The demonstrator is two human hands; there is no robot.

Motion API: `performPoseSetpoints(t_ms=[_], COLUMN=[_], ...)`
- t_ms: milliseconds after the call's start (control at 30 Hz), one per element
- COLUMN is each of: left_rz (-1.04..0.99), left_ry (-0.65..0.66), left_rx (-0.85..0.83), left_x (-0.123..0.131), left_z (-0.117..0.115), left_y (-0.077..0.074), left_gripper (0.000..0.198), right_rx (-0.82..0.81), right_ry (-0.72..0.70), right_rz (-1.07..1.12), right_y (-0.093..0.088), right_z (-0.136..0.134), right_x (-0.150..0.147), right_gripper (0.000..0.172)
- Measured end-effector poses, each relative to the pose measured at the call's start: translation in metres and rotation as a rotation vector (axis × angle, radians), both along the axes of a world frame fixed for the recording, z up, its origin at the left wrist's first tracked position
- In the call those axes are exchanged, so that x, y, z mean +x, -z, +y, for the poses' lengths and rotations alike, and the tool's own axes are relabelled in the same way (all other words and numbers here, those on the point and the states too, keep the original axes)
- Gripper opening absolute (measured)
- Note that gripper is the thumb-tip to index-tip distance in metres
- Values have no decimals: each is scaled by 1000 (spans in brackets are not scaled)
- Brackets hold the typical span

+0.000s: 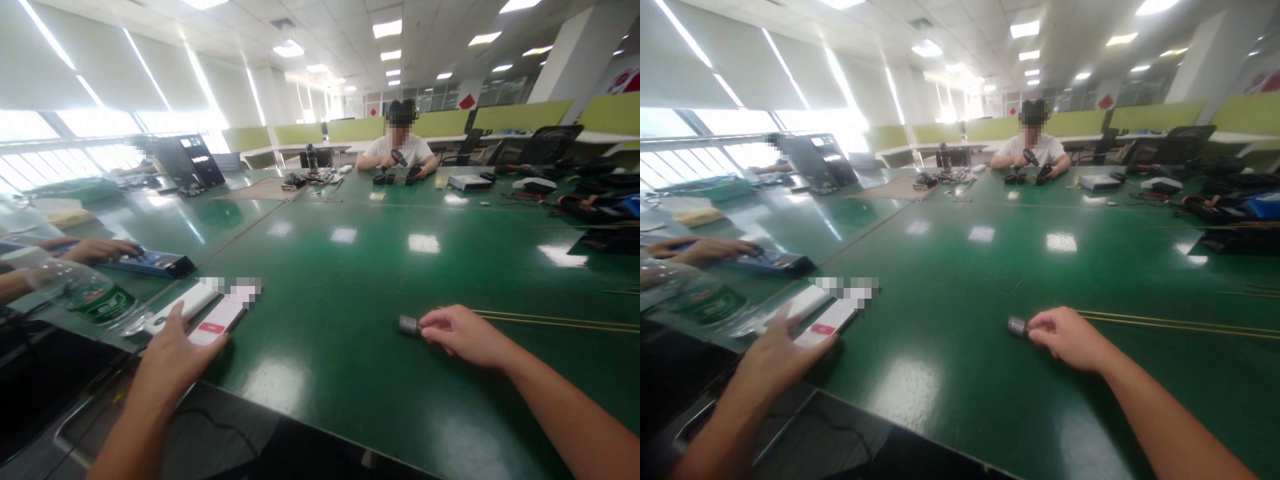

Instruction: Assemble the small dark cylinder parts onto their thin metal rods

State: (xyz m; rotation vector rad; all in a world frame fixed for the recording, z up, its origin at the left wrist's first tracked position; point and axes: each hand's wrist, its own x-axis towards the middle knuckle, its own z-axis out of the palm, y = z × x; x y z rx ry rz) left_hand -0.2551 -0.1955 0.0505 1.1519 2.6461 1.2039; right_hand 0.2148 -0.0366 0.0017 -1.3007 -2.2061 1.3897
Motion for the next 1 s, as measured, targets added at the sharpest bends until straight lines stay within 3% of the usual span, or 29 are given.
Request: performPoseSetpoints(t_ms=[100, 167, 233, 300, 433, 500, 600, 767, 1000], left_rz=[340, 388, 366, 342, 402, 460, 415, 265, 157], left_ry=[94, 305, 602, 892, 1356, 1500, 1558, 1498, 1386], left_rx=[41, 139, 73, -89, -194, -243, -226, -87, 135], left_x=[25, 54, 92, 137, 216, 236, 242, 235, 239], left_z=[8, 23, 46, 75, 129, 146, 156, 150, 148], left_y=[-1, -2, -4, -5, 2, 11, 25, 40, 42], left_gripper=[95, 67, 41, 42, 69, 56, 32, 32, 26], right_rx=[-1, 6, 10, 9, 27, 35, 40, 98, 355], right_ry=[-12, -19, -20, -22, -34, -33, -35, -35, 15], right_rz=[1, -1, 0, 5, 10, 10, 17, 28, 214], right_y=[0, 0, 0, 0, -3, -3, -3, -3, -7], right_z=[0, 0, 0, -1, -1, -2, -2, -2, 1], right_x=[0, 0, 0, 0, -1, -2, -2, -2, -5], right_gripper=[34, 33, 33, 33, 30, 28, 27, 26, 19])
